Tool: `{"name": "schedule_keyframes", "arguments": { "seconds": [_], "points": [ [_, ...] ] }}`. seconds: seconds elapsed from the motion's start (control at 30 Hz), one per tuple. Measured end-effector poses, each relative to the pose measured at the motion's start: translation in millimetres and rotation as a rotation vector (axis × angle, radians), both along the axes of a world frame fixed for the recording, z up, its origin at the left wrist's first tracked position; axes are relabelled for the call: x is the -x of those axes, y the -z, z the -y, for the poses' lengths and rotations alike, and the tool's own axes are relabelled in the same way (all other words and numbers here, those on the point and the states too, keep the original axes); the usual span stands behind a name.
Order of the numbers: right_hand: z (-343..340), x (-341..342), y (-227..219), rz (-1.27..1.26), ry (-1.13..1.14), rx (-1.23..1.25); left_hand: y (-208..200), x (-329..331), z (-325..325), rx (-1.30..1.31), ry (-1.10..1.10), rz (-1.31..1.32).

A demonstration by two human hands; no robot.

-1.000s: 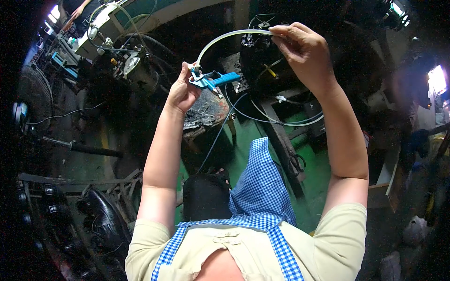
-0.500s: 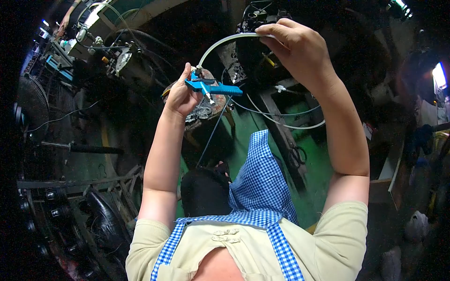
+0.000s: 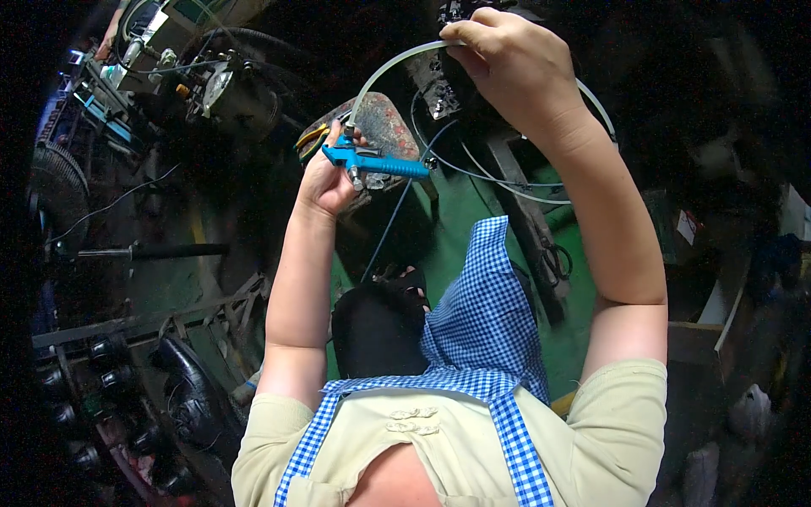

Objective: Assembling and finishing shoes using a spray gun and various hand tools.

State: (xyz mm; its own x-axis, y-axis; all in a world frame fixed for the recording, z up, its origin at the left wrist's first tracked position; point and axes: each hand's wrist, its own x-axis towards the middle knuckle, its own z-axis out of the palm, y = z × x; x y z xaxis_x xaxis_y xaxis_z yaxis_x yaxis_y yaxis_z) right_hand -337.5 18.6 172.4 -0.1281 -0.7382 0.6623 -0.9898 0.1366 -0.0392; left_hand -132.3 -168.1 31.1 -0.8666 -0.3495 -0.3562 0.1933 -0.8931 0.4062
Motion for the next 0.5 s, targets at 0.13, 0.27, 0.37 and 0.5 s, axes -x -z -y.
{"name": "schedule_keyframes", "arguments": {
  "seconds": [0.13,0.27,0.37,0.5],
  "points": [
    [3.8,1.7,18.9,-0.059,-0.031,0.056,4.7,-7.9,13.8,0.176,-0.046,0.134],
    [-2.0,-1.4,42.8,0.148,0.08,-0.061,4.1,-11.8,33.0,0.35,-0.078,0.148],
    [-8.7,8.2,62.0,0.338,0.161,-0.148,20.8,-16.3,62.8,0.431,-0.085,0.159],
    [-16.7,29.2,88.4,0.744,0.203,-0.239,33.6,-11.0,87.0,0.473,-0.145,0.241]
  ]
}}
